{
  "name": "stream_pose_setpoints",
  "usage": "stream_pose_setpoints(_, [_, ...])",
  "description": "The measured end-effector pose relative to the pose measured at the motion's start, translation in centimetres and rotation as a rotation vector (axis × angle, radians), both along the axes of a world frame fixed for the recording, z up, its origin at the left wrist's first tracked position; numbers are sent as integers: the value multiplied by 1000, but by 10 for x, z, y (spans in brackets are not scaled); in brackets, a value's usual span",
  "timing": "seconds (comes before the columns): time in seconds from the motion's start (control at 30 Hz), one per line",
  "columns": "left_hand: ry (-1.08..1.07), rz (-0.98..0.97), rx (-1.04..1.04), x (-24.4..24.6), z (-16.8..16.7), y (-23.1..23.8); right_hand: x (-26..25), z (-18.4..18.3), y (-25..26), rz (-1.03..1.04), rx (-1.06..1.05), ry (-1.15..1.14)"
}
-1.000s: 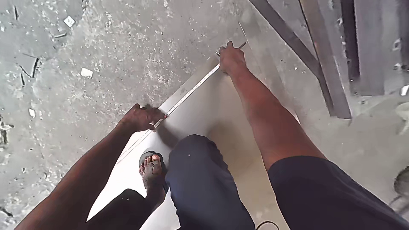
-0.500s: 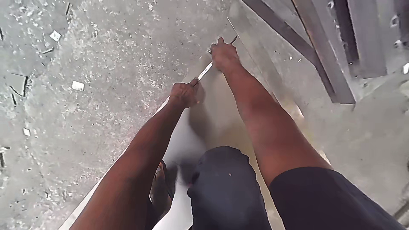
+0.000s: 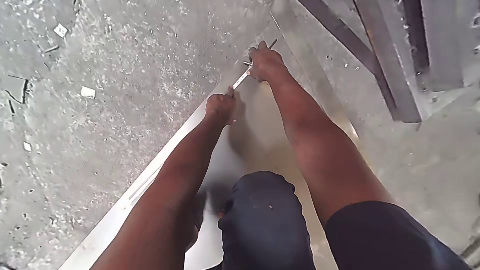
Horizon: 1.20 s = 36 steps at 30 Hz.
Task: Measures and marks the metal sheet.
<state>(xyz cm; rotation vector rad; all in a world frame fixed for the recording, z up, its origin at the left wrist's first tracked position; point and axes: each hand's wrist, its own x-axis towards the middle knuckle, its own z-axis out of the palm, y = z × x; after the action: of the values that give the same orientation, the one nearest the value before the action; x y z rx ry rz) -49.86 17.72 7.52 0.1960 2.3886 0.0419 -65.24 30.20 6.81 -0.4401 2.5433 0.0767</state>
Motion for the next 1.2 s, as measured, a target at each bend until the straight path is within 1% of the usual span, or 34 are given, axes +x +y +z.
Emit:
stream_pose_setpoints(0.17, [8, 0, 1, 1, -2, 0, 0, 2, 1, 68, -45, -9])
stream_pose_setpoints(0.3, [6, -15, -12, 1, -4, 0, 6, 2, -5, 112, -19, 2])
stream_pose_setpoints(0.47, [-3, -21, -16, 0, -3, 0, -1, 3, 3, 34, 13, 73])
stream_pose_setpoints(0.7, [34, -38, 21, -5, -4, -3, -2, 5, -9, -13, 36, 45])
stream_pose_setpoints(0.8, [114, -74, 110, -12, -8, -18, 2, 5, -13, -25, 47, 47])
stream_pose_setpoints(0.93, [205, -142, 139, -29, -11, -31, 1, 3, -12, -18, 35, 32])
stream_pose_setpoints(1.13, [242, -175, 157, -53, -24, -28, 1, -2, -12, -44, 14, 38])
stream_pose_setpoints(1.2, [240, -168, 141, -59, -22, -26, 1, 0, -12, -27, 23, 37])
